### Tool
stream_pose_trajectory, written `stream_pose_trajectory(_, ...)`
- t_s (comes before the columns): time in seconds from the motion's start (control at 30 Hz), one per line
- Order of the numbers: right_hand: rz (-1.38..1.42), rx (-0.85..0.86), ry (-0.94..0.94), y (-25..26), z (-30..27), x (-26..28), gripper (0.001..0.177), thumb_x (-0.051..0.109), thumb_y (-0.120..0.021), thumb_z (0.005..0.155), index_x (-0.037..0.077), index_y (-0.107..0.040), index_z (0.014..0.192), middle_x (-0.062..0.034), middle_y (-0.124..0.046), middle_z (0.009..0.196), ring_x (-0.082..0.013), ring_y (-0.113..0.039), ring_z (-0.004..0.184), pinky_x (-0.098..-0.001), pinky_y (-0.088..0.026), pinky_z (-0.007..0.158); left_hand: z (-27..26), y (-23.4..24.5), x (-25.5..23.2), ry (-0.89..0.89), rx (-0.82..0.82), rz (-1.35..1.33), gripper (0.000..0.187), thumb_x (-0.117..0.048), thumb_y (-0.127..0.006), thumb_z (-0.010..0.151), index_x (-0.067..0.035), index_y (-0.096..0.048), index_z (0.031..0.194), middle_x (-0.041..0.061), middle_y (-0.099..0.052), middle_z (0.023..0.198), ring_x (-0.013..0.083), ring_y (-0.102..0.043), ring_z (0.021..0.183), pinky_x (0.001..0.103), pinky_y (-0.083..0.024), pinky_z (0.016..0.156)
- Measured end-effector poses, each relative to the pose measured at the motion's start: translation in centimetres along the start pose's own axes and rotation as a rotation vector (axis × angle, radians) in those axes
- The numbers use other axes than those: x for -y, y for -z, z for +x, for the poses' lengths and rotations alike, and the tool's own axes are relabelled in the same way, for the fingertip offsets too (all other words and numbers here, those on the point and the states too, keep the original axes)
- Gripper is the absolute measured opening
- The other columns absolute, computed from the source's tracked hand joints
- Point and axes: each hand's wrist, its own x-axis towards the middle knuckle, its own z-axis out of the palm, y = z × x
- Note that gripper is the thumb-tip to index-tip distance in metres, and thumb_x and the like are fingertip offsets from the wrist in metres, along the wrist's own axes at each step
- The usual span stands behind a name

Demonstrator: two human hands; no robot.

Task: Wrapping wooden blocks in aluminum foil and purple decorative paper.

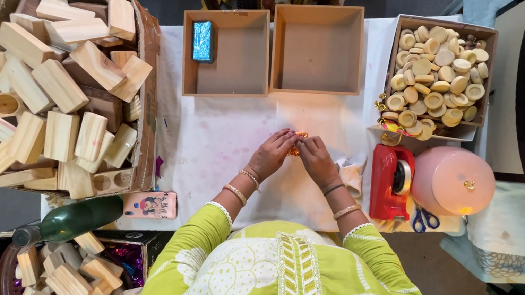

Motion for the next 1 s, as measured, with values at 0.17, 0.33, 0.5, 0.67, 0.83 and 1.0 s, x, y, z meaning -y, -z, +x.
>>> stream_pose_trajectory(0.17, -0.038, 0.010, 0.002, 0.3, -0.3, 0.2, 0.036, 0.001, -0.068, 0.081, -0.004, -0.067, 0.116, -0.0128, -0.066, 0.118, -0.0291, -0.061, 0.106, -0.0365, -0.054, 0.096, -0.3, -0.4, 0.5, -0.024, -0.003, 0.015, 0.046, 0.004, -0.063, 0.085, 0.001, -0.063, 0.131, 0.016, -0.066, 0.133, 0.0329, -0.059, 0.130, 0.040, -0.047, 0.114)
stream_pose_trajectory(0.33, -0.037, 0.028, -0.043, 1.8, -0.5, 1.6, 0.040, 0.001, -0.069, 0.081, -0.002, -0.067, 0.121, -0.0112, -0.067, 0.124, -0.0289, -0.060, 0.106, -0.0359, -0.053, 0.095, -0.5, -1.0, 1.2, -0.053, 0.010, 0.023, 0.046, 0.004, -0.063, 0.085, 0.001, -0.064, 0.130, 0.017, -0.066, 0.132, 0.0337, -0.059, 0.129, 0.040, -0.047, 0.114)
stream_pose_trajectory(0.5, 0.024, -0.039, -0.213, 4.7, -3.5, 3.5, 0.030, 0.002, -0.072, 0.087, 0.008, -0.068, 0.117, -0.0067, -0.067, 0.122, -0.0311, -0.058, 0.112, -0.0401, -0.051, 0.098, -0.7, -1.6, 1.8, -0.077, 0.031, 0.063, 0.045, 0.003, -0.064, 0.083, 0.002, -0.064, 0.128, 0.020, -0.065, 0.132, 0.0361, -0.058, 0.129, 0.041, -0.046, 0.113)
stream_pose_trajectory(0.67, -0.105, -0.196, -0.564, 8.1, -12.2, 2.1, 0.029, 0.007, -0.072, 0.092, 0.010, -0.068, 0.120, -0.0099, -0.062, 0.123, -0.0309, -0.053, 0.122, -0.0451, -0.044, 0.107, -0.7, -1.3, 1.7, -0.095, 0.041, 0.064, 0.041, 0.005, -0.062, 0.085, 0.001, -0.065, 0.125, 0.021, -0.065, 0.132, 0.0370, -0.058, 0.129, 0.041, -0.048, 0.112)
stream_pose_trajectory(0.83, -0.306, -0.328, -0.845, 11.8, -20.0, 0.1, 0.030, 0.008, -0.073, 0.094, 0.009, -0.068, 0.124, -0.0145, -0.058, 0.120, -0.0336, -0.051, 0.122, -0.0495, -0.040, 0.108, -0.5, -1.1, 1.5, -0.118, 0.025, 0.073, 0.037, 0.006, -0.061, 0.086, 0.000, -0.065, 0.123, 0.022, -0.065, 0.131, 0.0374, -0.059, 0.129, 0.041, -0.049, 0.112)
stream_pose_trajectory(1.0, -0.150, -0.280, -1.023, 11.6, -25.8, -3.0, 0.019, 0.017, -0.073, 0.097, 0.008, -0.074, 0.114, -0.0136, -0.059, 0.104, -0.0309, -0.055, 0.100, -0.0455, -0.045, 0.091, -0.5, -1.1, 1.4, -0.106, 0.025, 0.073, 0.039, 0.006, -0.062, 0.085, 0.000, -0.065, 0.124, 0.022, -0.065, 0.131, 0.0376, -0.059, 0.129, 0.041, -0.050, 0.111)
